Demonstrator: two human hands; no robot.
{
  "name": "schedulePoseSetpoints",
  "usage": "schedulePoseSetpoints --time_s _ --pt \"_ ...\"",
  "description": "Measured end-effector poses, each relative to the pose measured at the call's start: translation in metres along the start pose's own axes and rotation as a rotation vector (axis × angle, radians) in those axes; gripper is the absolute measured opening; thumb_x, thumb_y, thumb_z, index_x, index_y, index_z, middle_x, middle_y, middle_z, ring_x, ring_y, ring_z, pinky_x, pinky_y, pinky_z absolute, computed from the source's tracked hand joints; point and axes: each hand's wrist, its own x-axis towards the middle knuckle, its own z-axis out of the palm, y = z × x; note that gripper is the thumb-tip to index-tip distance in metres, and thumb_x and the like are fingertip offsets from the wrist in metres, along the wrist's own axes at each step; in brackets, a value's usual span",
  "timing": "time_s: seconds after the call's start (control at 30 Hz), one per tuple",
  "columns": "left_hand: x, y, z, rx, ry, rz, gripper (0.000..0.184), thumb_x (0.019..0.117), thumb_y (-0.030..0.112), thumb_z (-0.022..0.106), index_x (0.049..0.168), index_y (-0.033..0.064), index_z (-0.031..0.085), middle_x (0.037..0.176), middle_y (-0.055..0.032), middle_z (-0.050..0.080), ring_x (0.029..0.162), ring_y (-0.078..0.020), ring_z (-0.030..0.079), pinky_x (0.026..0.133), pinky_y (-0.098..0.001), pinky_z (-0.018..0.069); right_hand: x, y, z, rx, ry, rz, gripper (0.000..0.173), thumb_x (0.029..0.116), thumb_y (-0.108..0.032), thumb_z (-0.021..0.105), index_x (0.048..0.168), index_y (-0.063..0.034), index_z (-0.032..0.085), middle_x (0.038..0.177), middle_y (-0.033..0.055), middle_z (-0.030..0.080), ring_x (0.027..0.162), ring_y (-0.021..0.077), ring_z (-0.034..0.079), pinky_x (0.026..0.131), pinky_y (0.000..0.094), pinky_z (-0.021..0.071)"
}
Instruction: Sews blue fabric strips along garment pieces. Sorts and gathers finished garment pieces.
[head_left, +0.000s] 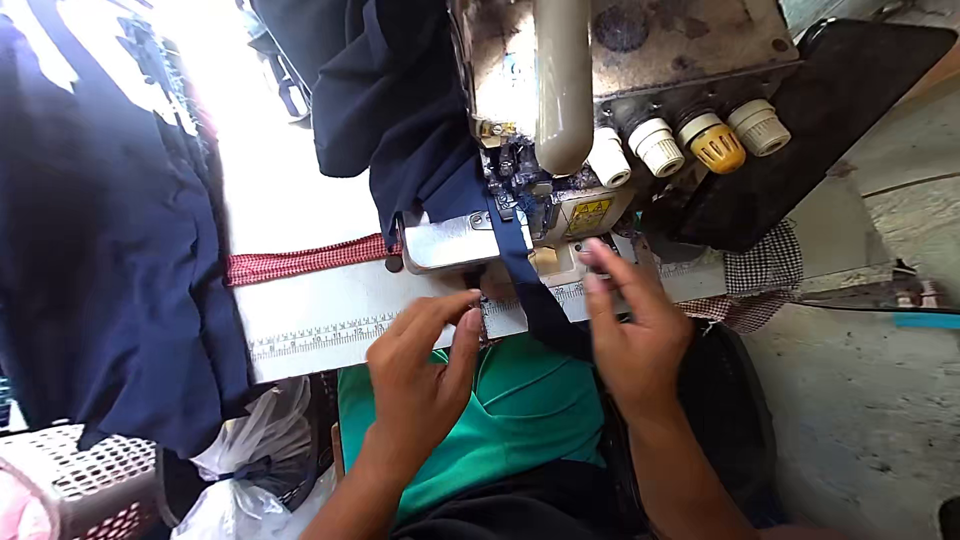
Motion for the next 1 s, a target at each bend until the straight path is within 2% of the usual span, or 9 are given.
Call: schedulePoseSetpoints --time_s 0.17,0.27,0.37,0.43,0.53,0.67,0.87,0.93,1.0 --pt "-0.007 0.001 0.03 -0.105 -0.2 -0.112 0.029 0.1063 0.022 0.053 0.11 0.0057 0.077 0.098 -0.0037 0.076 0.088 -0.0093 0.072 0.082 -0.0309 0.0607 -0.003 0.045 -0.021 -0.387 -0.066 0.045 0.041 0.1002 -0.031 0.064 0.132 -0.0064 0.069 0.13 0.0232 0.065 0.124 0.0407 0.06 0.104 0.053 0.0487" --pt "-0.009 0.003 0.011 0.071 -0.069 -0.032 0.027 0.1034 0.027 0.059 0.097 0.0093 0.078 0.081 -0.0021 0.073 0.072 -0.0109 0.069 0.066 -0.0311 0.0575 -0.011 0.056 -0.011 -0.373 -0.034 -0.059 0.039 0.1023 -0.027 0.06 0.13 -0.0011 0.069 0.127 0.0275 0.065 0.122 0.0482 0.058 0.107 0.0572 0.043" --pt "-0.017 -0.017 -0.048 0.257 0.141 -0.158 0.03 0.104 0.025 0.057 0.091 0.0059 0.076 0.078 -0.0034 0.071 0.07 -0.0124 0.068 0.065 -0.0326 0.0582 -0.013 0.062 -0.009 -0.344 0.018 -0.087 0.042 0.1014 -0.023 0.06 0.131 0.0065 0.065 0.128 0.0315 0.064 0.121 0.0492 0.059 0.109 0.054 0.0425" --pt "-0.031 -0.04 -0.099 0.471 0.3 -0.284 0.028 0.1028 0.028 0.06 0.093 0.0058 0.074 0.084 -0.0054 0.07 0.075 -0.0155 0.069 0.068 -0.0372 0.0598 -0.012 0.062 -0.009 -0.323 -0.009 -0.062 0.046 0.1009 -0.021 0.061 0.135 0.0104 0.059 0.13 0.0333 0.062 0.123 0.0469 0.059 0.111 0.0509 0.0417" --pt "-0.064 -0.083 -0.173 0.619 0.247 -0.521 0.041 0.094 0.04 0.073 0.112 0.0032 0.07 0.112 -0.016 0.068 0.107 -0.0313 0.066 0.094 -0.0533 0.0545 -0.01 0.064 -0.008 -0.324 -0.008 -0.053 0.048 0.1005 -0.021 0.061 0.136 0.0107 0.058 0.128 0.0314 0.064 0.12 0.0427 0.061 0.109 0.0475 0.0441" --pt "-0.093 -0.122 -0.228 0.543 0.14 -0.528 0.015 0.0899 0.021 0.08 0.093 0.0071 0.077 0.087 -0.0088 0.074 0.083 -0.0237 0.072 0.08 -0.053 0.0581 -0.009 0.062 -0.013 -0.228 -0.033 0.013 0.05 0.1011 -0.021 0.06 0.14 0.0106 0.055 0.131 0.0329 0.061 0.123 0.0399 0.059 0.106 0.0425 0.0468" --pt "-0.079 -0.088 -0.277 0.476 0.282 -0.386 0.022 0.1052 0.02 0.058 0.109 0.0019 0.07 0.099 -0.0142 0.072 0.085 -0.0234 0.07 0.08 -0.049 0.0568 -0.012 0.033 -0.035 -0.071 0.095 0.049 0.046 0.1051 -0.018 0.054 0.137 0.0154 0.052 0.137 0.0358 0.055 0.124 0.0301 0.06 0.1 0.0322 0.0502" --pt "-0.073 -0.075 -0.274 0.563 0.344 -0.296 0.023 0.1067 0.02 0.055 0.111 0.0015 0.068 0.093 -0.0147 0.071 0.078 -0.0228 0.069 0.074 -0.0458 0.0571 -0.017 0.013 -0.037 0.014 0.158 -0.093 0.035 0.1041 -0.01 0.054 0.126 0.0172 0.06 0.117 0.0267 0.064 0.106 0.0174 0.063 0.091 0.0249 0.0514" --pt "-0.067 -0.054 -0.254 0.559 0.289 -0.127 0.022 0.1041 0.017 0.057 0.108 0.0007 0.071 0.089 -0.0104 0.071 0.074 -0.0161 0.067 0.07 -0.0377 0.0584 -0.025 -0.012 -0.033 0.251 -0.001 -0.162 0.024 0.1041 -0.005 0.051 0.121 0.0058 0.064 0.102 0.0013 0.068 0.091 0.0008 0.065 0.084 0.0201 0.0552"
